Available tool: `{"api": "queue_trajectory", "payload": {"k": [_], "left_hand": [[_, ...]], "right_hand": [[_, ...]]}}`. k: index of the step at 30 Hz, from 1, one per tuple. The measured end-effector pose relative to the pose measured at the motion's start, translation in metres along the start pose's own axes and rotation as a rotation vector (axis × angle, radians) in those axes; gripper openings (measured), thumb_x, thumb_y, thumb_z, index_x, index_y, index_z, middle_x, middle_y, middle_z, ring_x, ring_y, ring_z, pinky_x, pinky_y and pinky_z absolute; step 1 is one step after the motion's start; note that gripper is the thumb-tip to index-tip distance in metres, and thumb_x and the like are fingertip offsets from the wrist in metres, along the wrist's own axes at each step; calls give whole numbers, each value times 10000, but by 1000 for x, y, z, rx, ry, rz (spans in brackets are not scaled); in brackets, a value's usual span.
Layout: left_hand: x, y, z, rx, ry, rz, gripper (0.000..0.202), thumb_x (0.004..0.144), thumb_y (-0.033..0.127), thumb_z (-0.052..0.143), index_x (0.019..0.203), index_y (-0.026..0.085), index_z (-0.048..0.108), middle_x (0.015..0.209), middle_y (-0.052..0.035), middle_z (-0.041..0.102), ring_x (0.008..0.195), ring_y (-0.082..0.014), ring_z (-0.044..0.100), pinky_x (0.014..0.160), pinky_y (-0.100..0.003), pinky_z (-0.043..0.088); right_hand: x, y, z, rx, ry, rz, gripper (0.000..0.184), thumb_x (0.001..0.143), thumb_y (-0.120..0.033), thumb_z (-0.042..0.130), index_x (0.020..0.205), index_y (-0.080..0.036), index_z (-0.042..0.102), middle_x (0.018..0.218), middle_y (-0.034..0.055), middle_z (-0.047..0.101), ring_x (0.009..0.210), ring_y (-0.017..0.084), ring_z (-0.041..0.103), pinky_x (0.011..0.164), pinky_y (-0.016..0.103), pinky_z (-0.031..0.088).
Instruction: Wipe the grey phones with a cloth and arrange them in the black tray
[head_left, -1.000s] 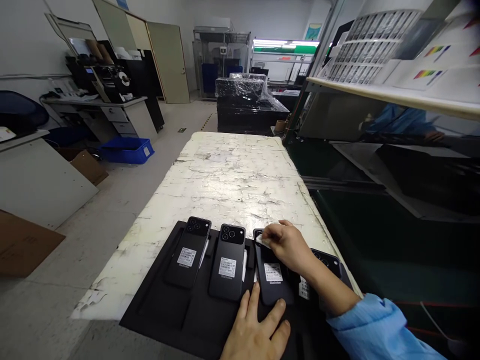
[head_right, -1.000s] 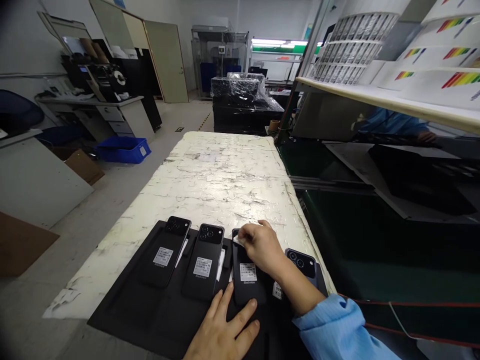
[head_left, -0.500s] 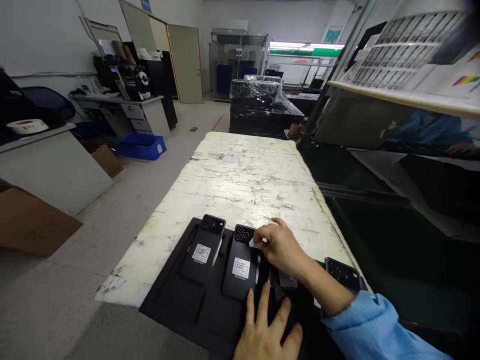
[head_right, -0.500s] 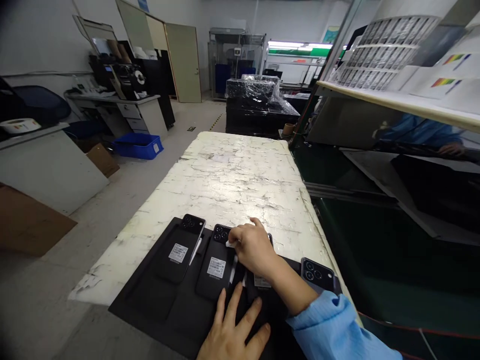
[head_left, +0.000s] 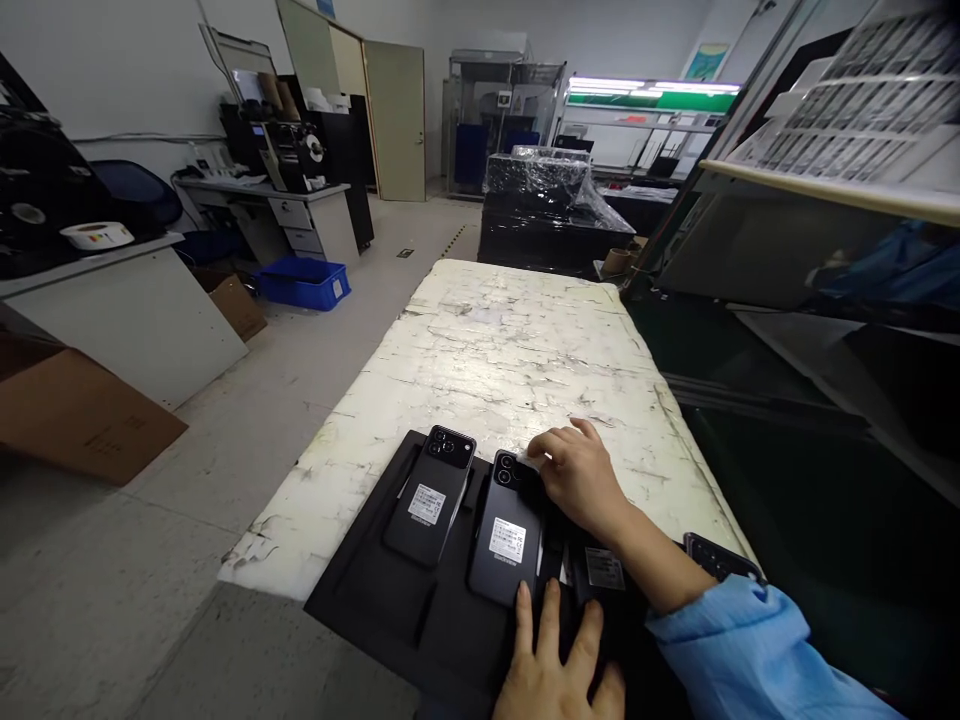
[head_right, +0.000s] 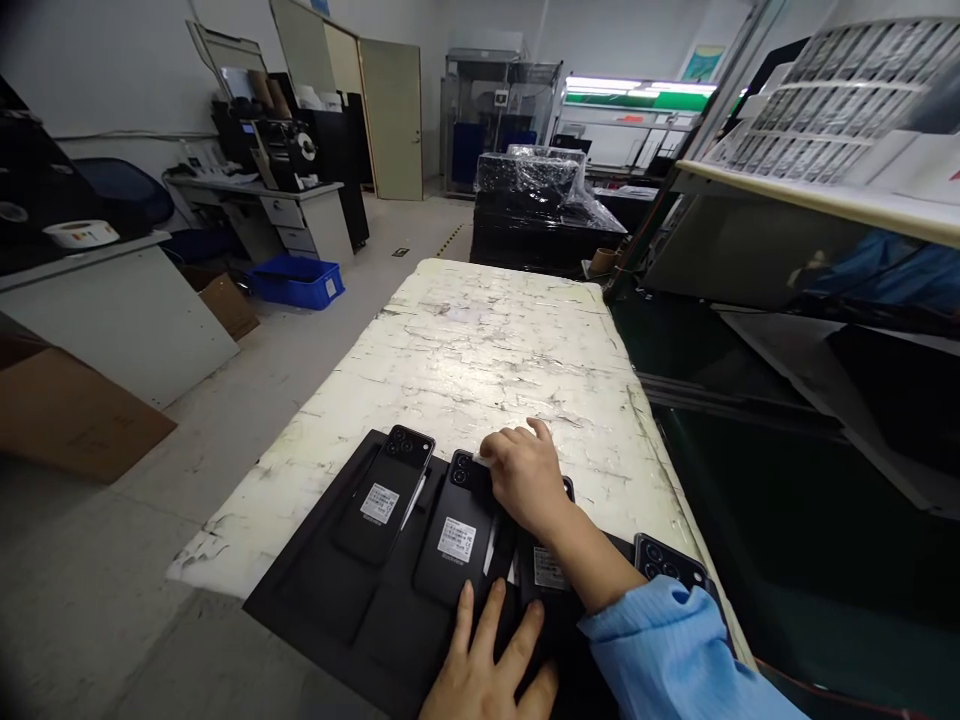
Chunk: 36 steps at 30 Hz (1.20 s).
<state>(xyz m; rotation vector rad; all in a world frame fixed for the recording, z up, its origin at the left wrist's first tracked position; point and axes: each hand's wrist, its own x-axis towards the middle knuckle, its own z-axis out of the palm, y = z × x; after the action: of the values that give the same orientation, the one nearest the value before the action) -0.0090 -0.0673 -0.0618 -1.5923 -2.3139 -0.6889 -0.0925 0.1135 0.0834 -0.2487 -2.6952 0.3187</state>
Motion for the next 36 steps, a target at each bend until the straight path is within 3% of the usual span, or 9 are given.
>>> {"api": "queue_trajectory", "payload": {"k": [4, 8, 13, 17, 21, 25, 28, 31, 36], "left_hand": [[-1, -1, 1, 4, 2, 20, 453, 849, 480, 656, 1238, 250, 643, 1338, -115, 591, 1266, -417, 504, 1066, -687, 391], [0, -3, 0, -9, 80, 52, 432, 849, 479, 656, 1227, 270, 648, 1347, -100, 586, 1284, -411, 486, 1093, -688, 356], [5, -9, -10, -48, 2, 142, 544, 920, 482, 555, 1403, 238, 497, 1424, -48, 534, 1263, -378, 499, 1049, -612, 431], [8, -14, -17, -70, -68, 163, 659, 943, 519, 509, 1497, 211, 330, 1466, -36, 488, 1264, -370, 494, 982, -570, 481], [6, -14, -13, -47, -55, 188, 629, 930, 505, 543, 1485, 282, 350, 1497, -1, 447, 1261, -382, 500, 970, -582, 490], [3, -9, -4, -49, -6, 104, 572, 914, 463, 563, 1408, 185, 481, 1361, -73, 588, 1256, -386, 503, 958, -590, 512], [1, -5, 2, -55, 70, 72, 526, 907, 430, 563, 1360, 166, 527, 1341, -45, 608, 1242, -366, 521, 944, -575, 541], [-3, -4, 7, -57, 25, 57, 593, 891, 437, 579, 1405, 161, 476, 1379, -62, 576, 1269, -369, 504, 964, -590, 537], [-6, -6, 8, -45, -35, 17, 655, 906, 559, 527, 1440, 188, 445, 1365, -110, 581, 1276, -385, 499, 968, -589, 534]], "right_hand": [[-11, -19, 3, -69, -119, 91, 200, 745, -25, 519, 728, -206, 603, 705, 24, 687, 672, 196, 625, 1055, 553, 304], [-21, -35, 5, 128, -171, 266, 162, 740, -74, 561, 709, -228, 601, 645, -29, 679, 572, 158, 596, 1075, 566, 302], [-6, -44, 21, 213, -1, 371, 132, 763, -134, 556, 694, -234, 606, 633, -17, 682, 571, 169, 590, 1045, 584, 343], [10, -46, 35, 245, 53, 308, 120, 781, -144, 549, 729, -233, 611, 673, -17, 692, 580, 160, 592, 1074, 596, 308], [13, -47, 29, 281, -129, 134, 160, 744, -75, 555, 728, -227, 604, 643, -51, 658, 562, 132, 566, 1097, 552, 300], [9, -32, 7, 182, -282, 45, 227, 694, -2, 535, 694, -219, 601, 634, -62, 652, 564, 124, 562, 1095, 539, 285], [11, -14, -4, 46, -233, 93, 243, 699, 13, 519, 694, -213, 609, 658, -38, 674, 589, 141, 581, 1087, 552, 286], [15, -5, -3, 22, -165, 130, 224, 723, 0, 534, 710, -208, 614, 685, -24, 686, 592, 142, 587, 1089, 545, 297], [13, -26, 16, 174, -148, 54, 205, 745, -19, 544, 745, -212, 611, 716, -29, 687, 632, 141, 611, 1114, 542, 289]]}}
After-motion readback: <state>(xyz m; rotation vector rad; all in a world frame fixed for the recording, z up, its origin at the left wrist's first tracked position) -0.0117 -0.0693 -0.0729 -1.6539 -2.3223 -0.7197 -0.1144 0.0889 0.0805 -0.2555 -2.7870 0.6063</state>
